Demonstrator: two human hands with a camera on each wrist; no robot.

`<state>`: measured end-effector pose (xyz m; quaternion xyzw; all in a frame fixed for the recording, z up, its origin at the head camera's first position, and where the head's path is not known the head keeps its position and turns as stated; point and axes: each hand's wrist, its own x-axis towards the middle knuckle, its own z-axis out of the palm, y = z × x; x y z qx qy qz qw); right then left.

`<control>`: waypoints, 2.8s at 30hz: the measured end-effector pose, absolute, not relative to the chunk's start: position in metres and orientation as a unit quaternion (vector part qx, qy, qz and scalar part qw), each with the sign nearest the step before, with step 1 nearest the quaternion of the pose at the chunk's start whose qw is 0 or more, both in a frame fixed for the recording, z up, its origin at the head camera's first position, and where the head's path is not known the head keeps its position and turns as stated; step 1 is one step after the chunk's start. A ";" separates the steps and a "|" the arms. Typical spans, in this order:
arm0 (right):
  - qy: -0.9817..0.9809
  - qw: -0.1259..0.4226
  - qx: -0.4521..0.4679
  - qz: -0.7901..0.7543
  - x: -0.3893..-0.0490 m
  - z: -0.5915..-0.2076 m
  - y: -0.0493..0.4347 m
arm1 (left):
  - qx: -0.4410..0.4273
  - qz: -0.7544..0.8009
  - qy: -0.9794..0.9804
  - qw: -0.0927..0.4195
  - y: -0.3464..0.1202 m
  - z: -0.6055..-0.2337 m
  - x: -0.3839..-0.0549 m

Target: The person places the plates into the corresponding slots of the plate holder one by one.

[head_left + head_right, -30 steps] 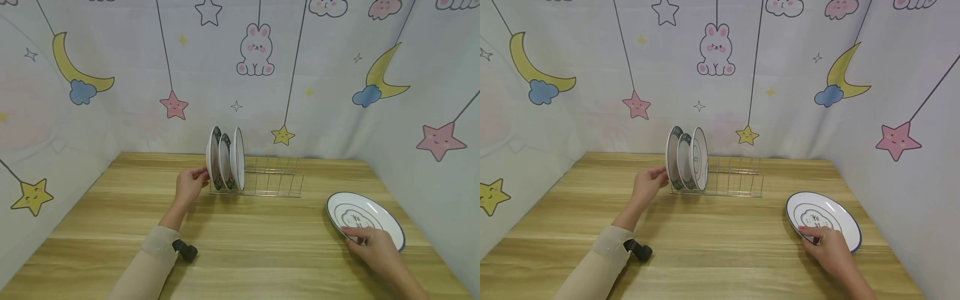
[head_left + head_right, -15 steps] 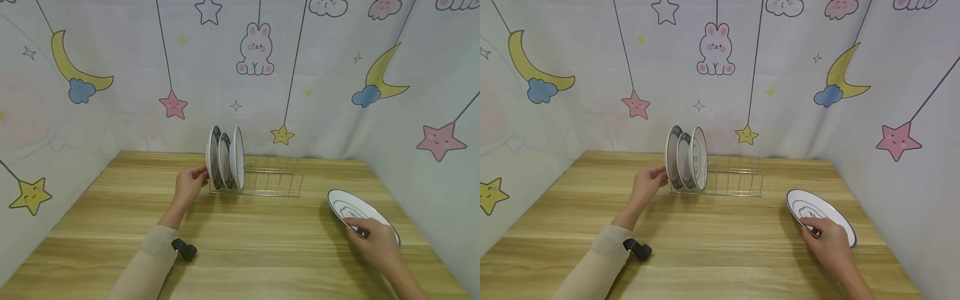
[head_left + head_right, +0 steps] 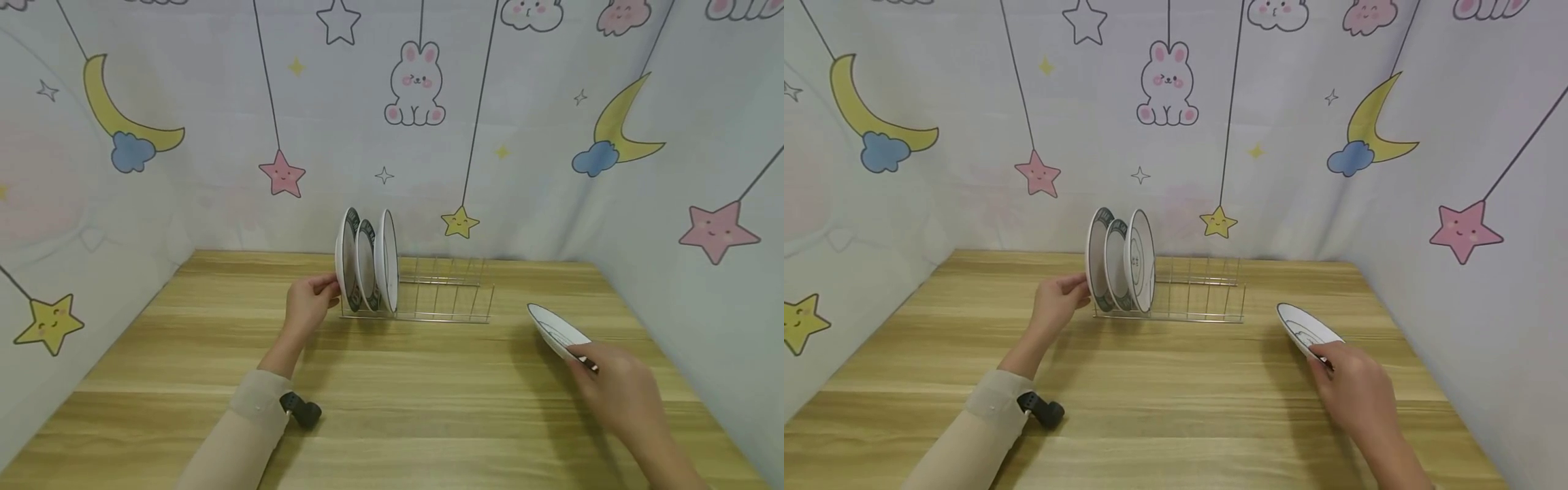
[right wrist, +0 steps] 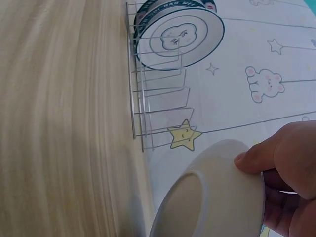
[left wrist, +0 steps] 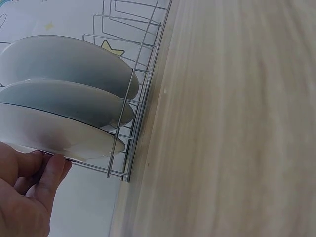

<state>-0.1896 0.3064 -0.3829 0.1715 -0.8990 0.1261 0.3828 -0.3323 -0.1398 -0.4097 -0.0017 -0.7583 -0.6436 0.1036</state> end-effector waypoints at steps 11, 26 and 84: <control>-0.892 0.392 0.172 0.143 -0.191 -0.369 0.299 | 0.003 -0.647 -0.756 0.097 -0.141 -0.410 -0.332; -0.863 0.401 0.160 0.262 -0.200 -0.356 0.288 | -0.007 -0.646 -0.756 0.106 -0.140 -0.410 -0.331; -0.664 0.360 0.023 0.655 -0.229 -0.299 0.202 | 0.001 -0.653 -0.751 0.097 -0.142 -0.407 -0.334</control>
